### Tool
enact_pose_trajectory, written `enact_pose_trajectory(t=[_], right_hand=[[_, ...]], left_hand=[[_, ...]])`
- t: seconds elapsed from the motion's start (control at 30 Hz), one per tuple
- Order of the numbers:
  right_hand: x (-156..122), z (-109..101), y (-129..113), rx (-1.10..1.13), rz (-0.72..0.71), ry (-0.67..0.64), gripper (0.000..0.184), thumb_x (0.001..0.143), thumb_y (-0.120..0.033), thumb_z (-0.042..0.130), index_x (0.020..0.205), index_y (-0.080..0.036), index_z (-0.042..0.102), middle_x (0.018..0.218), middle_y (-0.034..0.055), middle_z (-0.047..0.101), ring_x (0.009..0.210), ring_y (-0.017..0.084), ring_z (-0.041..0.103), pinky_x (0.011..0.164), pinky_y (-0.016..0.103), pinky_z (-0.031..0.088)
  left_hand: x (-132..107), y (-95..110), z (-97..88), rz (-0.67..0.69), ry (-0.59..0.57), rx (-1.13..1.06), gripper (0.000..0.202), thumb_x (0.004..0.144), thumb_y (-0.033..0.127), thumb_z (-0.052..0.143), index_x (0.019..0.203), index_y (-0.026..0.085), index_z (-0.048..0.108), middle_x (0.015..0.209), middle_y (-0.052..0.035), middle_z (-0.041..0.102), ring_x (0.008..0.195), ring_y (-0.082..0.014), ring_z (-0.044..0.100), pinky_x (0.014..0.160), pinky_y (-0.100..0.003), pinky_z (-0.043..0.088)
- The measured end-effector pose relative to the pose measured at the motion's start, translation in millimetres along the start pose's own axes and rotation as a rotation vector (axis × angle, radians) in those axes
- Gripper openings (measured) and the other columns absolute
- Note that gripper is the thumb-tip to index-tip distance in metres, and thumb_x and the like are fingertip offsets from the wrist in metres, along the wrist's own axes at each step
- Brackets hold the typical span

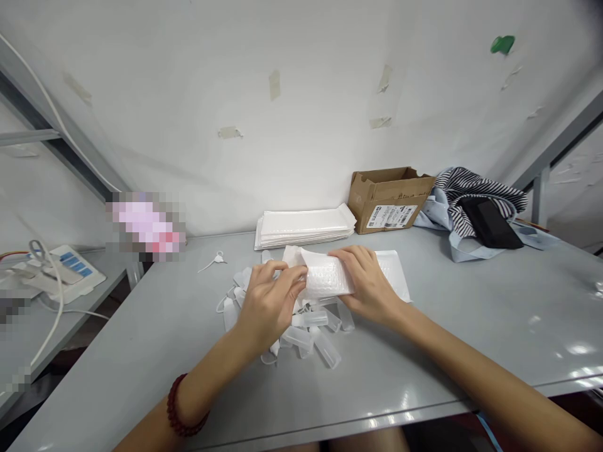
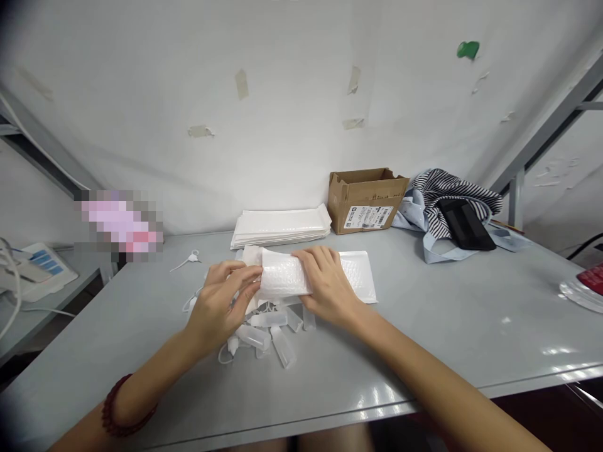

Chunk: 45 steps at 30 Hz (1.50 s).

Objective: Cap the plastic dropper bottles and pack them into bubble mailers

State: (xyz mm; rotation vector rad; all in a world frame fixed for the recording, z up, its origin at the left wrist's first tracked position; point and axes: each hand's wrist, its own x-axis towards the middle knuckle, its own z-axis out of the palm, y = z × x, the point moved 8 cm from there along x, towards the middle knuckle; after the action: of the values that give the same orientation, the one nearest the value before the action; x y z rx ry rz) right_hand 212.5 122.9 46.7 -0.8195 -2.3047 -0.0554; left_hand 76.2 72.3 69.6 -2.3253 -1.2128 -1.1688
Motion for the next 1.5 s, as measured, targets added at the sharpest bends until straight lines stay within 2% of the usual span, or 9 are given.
enact_pose_trajectory(t=[0.13,0.43,0.67,0.87,1.0,1.1,1.2,1.3,1.5], right_hand=[[-2,1,-10,0.025,-0.053,0.005,0.052,0.066,-0.01,0.051,0.117,-0.016,0.042,0.105,0.0115,0.055,0.095,0.028,0.049,0.08,0.041,0.035],[-1,0,-10,0.008,-0.037,0.02,0.056,0.063,-0.008,0.05,0.118,-0.017,0.041,0.106,0.0121,0.054,0.096,0.029,0.049,0.08,0.041,0.036],[-3,0,-20,0.039,-0.079,0.025,0.056,0.065,-0.01,0.051,0.119,-0.017,0.04,0.105,0.0118,0.054,0.093,0.028,0.049,0.079,0.04,0.037],[-6,5,-34,0.037,-0.096,0.017,0.057,0.064,-0.008,0.051,0.12,-0.015,0.04,0.103,0.0123,0.055,0.092,0.027,0.048,0.078,0.04,0.038],[-3,3,-21,-0.011,-0.041,0.009,0.055,0.065,-0.01,0.052,0.119,-0.014,0.041,0.106,0.0143,0.054,0.095,0.029,0.049,0.079,0.042,0.039],[0,-2,-5,-0.053,0.015,0.039,0.059,0.067,-0.012,0.054,0.123,-0.015,0.037,0.111,0.0163,0.052,0.1,0.032,0.048,0.083,0.045,0.039],[0,-8,1,-0.078,0.017,0.101,0.068,0.069,-0.017,0.056,0.132,-0.015,0.028,0.12,0.0196,0.048,0.108,0.034,0.046,0.086,0.049,0.04],[-2,-7,-15,-0.163,-0.087,0.105,0.069,0.073,-0.014,0.052,0.136,-0.015,0.024,0.131,0.0235,0.043,0.121,0.036,0.041,0.09,0.054,0.038],[-9,17,-49,-0.263,-0.272,-0.071,0.048,0.083,-0.001,0.034,0.13,-0.009,0.042,0.133,0.0203,0.051,0.127,0.031,0.042,0.096,0.057,0.036]], left_hand=[[-1,6,7.2,0.003,-0.082,-0.08,0.024,0.086,0.003,0.042,0.099,0.018,0.056,0.082,-0.0024,0.068,0.093,-0.0189,0.057,0.079,-0.032,0.038],[-1,2,-8.2,-0.066,0.074,-0.089,0.019,0.083,0.006,0.053,0.075,0.02,0.062,0.069,0.0005,0.064,0.079,-0.0181,0.051,0.073,-0.034,0.039],[-1,-4,-9.6,-0.276,0.038,-0.08,0.024,0.078,0.006,0.056,0.066,0.022,0.07,0.136,-0.0046,0.042,0.123,-0.031,0.031,0.097,-0.052,0.035],[-7,-16,9.1,-0.437,-0.207,-0.264,0.017,0.077,0.012,0.059,0.072,0.023,0.072,0.149,-0.0007,0.03,0.134,-0.0362,0.017,0.101,-0.062,0.032],[-7,-23,10.4,-0.5,-0.161,-0.421,0.015,0.081,0.017,0.056,0.077,0.022,0.07,0.135,-0.0055,0.049,0.13,-0.0315,0.034,0.102,-0.054,0.037],[-12,-40,9.6,-0.736,-0.01,-0.699,0.025,0.08,0.027,0.062,0.104,0.021,0.06,0.115,-0.0083,0.063,0.098,-0.0228,0.063,0.082,-0.039,0.054],[-23,-46,28.9,-1.007,-0.148,-0.946,0.05,0.077,0.034,0.065,0.121,0.018,0.047,0.097,-0.0083,0.069,0.063,-0.0174,0.067,0.059,-0.031,0.056],[-27,-41,37.6,-1.051,-0.284,-0.971,0.036,0.08,0.039,0.062,0.106,0.015,0.058,0.073,-0.0028,0.069,0.052,-0.0162,0.064,0.05,-0.026,0.051],[-25,-38,33.7,-0.928,-0.234,-0.775,0.031,0.085,0.044,0.052,0.079,0.016,0.064,0.059,0.0015,0.06,0.053,-0.0142,0.059,0.045,-0.022,0.046]])
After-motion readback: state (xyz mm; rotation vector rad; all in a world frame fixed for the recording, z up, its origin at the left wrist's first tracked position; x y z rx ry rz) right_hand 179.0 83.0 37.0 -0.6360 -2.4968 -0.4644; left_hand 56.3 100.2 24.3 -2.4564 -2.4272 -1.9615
